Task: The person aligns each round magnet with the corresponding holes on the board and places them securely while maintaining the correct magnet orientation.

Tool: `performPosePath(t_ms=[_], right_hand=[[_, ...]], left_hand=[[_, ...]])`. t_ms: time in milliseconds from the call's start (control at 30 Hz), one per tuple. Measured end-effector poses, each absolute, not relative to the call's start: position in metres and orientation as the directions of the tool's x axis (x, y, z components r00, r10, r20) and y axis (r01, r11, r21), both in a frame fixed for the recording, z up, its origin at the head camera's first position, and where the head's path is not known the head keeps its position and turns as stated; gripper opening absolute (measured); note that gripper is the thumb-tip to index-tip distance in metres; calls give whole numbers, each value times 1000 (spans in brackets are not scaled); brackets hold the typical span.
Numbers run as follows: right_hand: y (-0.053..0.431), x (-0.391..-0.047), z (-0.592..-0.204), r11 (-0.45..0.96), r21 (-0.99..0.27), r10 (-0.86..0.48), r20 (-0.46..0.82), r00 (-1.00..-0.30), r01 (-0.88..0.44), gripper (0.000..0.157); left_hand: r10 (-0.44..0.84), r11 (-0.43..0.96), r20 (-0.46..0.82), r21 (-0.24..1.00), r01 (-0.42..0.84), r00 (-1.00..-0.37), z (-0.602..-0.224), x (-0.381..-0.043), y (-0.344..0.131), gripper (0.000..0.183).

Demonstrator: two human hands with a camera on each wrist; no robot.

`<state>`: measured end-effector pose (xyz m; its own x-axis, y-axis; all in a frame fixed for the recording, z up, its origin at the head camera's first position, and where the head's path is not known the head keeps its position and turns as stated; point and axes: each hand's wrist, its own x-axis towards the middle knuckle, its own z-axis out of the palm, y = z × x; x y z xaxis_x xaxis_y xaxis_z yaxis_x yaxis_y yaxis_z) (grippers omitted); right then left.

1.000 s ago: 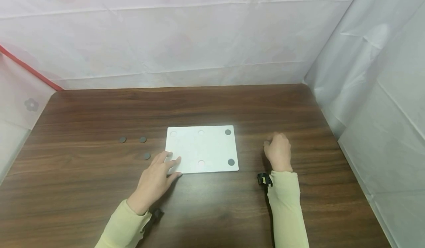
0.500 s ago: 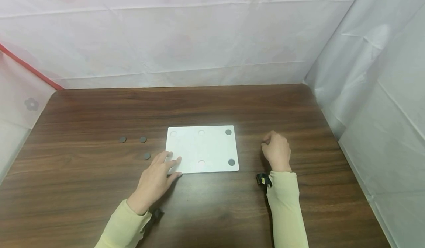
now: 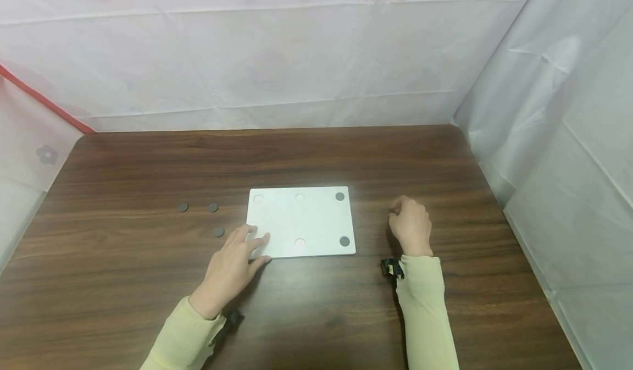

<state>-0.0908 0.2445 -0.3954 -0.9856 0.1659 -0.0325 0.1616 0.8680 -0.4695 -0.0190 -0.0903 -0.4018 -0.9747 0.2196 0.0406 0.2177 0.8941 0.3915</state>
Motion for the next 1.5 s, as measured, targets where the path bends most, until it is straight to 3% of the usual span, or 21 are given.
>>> performPosePath(t_ms=[1500], right_hand=[[207, -101, -387, 868, -491, 81, -11, -997, 76, 10]], left_hand=[[221, 896, 57, 383, 226, -974, -402, -19, -90, 42]])
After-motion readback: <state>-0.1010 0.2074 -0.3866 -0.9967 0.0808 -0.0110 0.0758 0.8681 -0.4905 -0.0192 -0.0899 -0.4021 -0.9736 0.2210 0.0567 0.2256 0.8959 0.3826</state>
